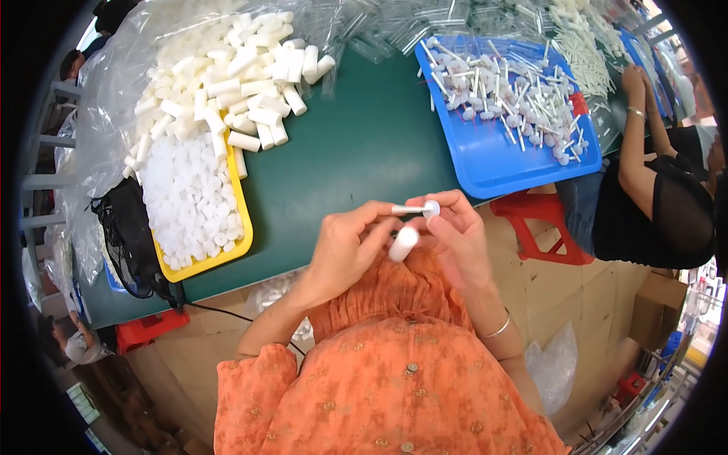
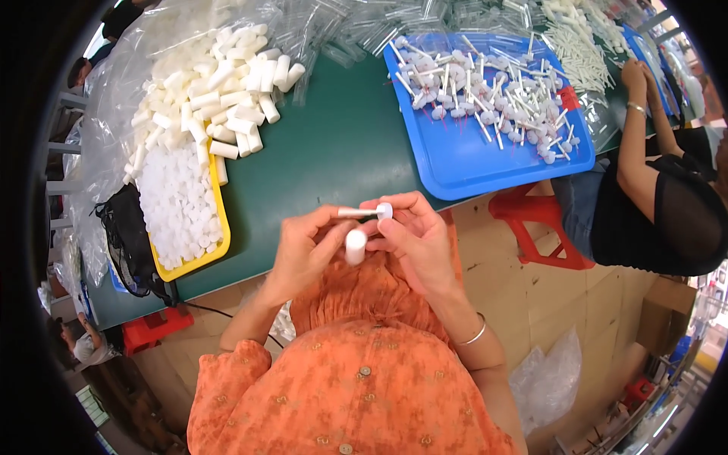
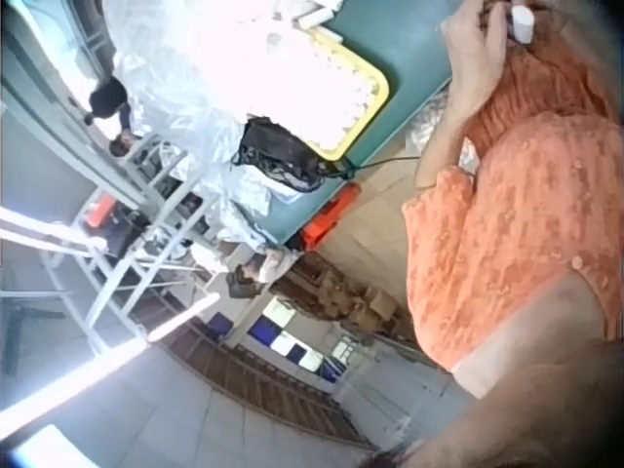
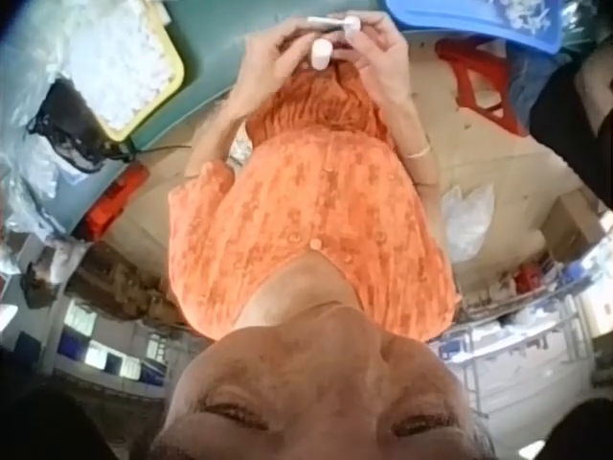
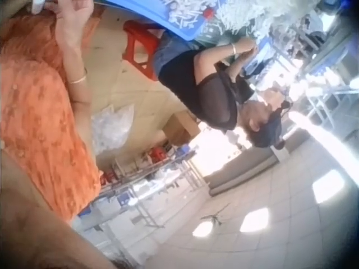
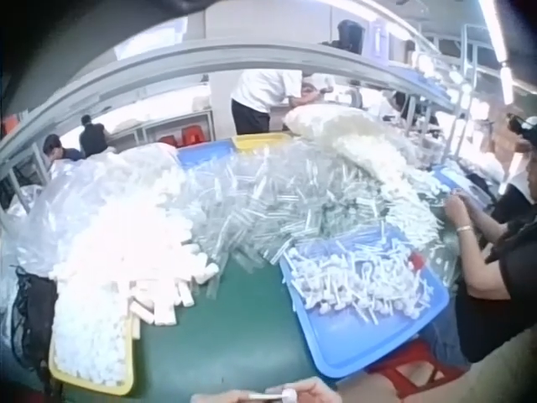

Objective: Assemble small plastic components at a factory workbench.

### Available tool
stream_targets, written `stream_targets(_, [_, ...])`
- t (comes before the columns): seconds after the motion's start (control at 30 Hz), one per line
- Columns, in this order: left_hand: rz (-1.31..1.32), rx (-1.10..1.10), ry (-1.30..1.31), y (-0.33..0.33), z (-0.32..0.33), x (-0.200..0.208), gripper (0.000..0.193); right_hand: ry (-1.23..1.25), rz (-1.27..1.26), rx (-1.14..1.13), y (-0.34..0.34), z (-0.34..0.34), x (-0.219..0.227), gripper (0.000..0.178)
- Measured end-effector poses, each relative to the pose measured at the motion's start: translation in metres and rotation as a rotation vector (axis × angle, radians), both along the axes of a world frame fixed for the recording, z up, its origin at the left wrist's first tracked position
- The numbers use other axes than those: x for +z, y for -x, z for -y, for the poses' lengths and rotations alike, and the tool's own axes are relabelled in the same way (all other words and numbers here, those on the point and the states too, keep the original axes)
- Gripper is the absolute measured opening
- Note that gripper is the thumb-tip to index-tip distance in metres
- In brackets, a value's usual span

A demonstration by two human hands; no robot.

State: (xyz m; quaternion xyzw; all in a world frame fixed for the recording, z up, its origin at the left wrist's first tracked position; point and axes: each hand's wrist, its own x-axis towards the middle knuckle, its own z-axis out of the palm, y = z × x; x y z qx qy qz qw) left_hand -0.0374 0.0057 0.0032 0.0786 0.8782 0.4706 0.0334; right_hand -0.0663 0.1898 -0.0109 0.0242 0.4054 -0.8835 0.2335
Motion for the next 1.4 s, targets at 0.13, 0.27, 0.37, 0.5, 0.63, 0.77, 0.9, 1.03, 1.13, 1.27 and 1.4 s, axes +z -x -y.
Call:
stream_targets(0.13, [0.921,0.179,-1.416,-0.037,-0.016,-0.005,0.048,-0.088,0.197,-0.141,-0.046,0.017,-0.006,0.02])
stream_targets(0.27, [0.987,0.256,-1.447,-0.043,-0.019,-0.001,0.051,-0.002,0.156,-0.166,-0.052,0.017,-0.024,0.021])
stream_targets(0.37, [1.003,0.28,-1.527,-0.043,-0.018,0.009,0.05,-0.01,0.138,-0.181,-0.05,0.018,-0.016,0.021])
stream_targets(0.5, [0.836,0.228,-1.672,-0.031,-0.004,0.022,0.048,-0.153,-0.115,-0.363,-0.039,0.018,-0.009,0.021])
stream_targets(0.63, [0.564,0.315,-1.607,0.0,-0.005,0.025,0.046,-0.116,-0.307,-0.272,-0.023,0.008,0.016,0.023])
stream_targets(0.77, [0.457,0.347,-1.617,0.01,-0.025,0.018,0.044,-0.112,-0.327,-0.099,-0.031,0.029,0.01,0.024])
stream_targets(0.9, [0.534,0.35,-1.382,-0.004,-0.034,0.022,0.058,-0.056,-0.341,-0.135,-0.026,0.034,0.013,0.026])
stream_targets(1.03, [0.517,0.264,-1.38,-0.016,-0.028,0.017,0.07,-0.114,-0.385,-0.029,-0.025,0.033,0.015,0.027])
stream_targets(1.13, [0.349,0.093,-1.225,-0.02,-0.017,0.01,0.066,-0.136,-0.351,-0.089,-0.023,0.029,0.018,0.025])
stream_targets(1.27, [0.17,0.046,-0.956,-0.029,-0.005,0.001,0.037,0.086,-0.092,-0.118,-0.014,0.016,0.024,0.021])
stream_targets(1.4, [-0.335,0.122,-0.308,-0.014,0.004,-0.002,0.028,0.136,0.042,-0.019,-0.008,0.016,0.018,0.022])
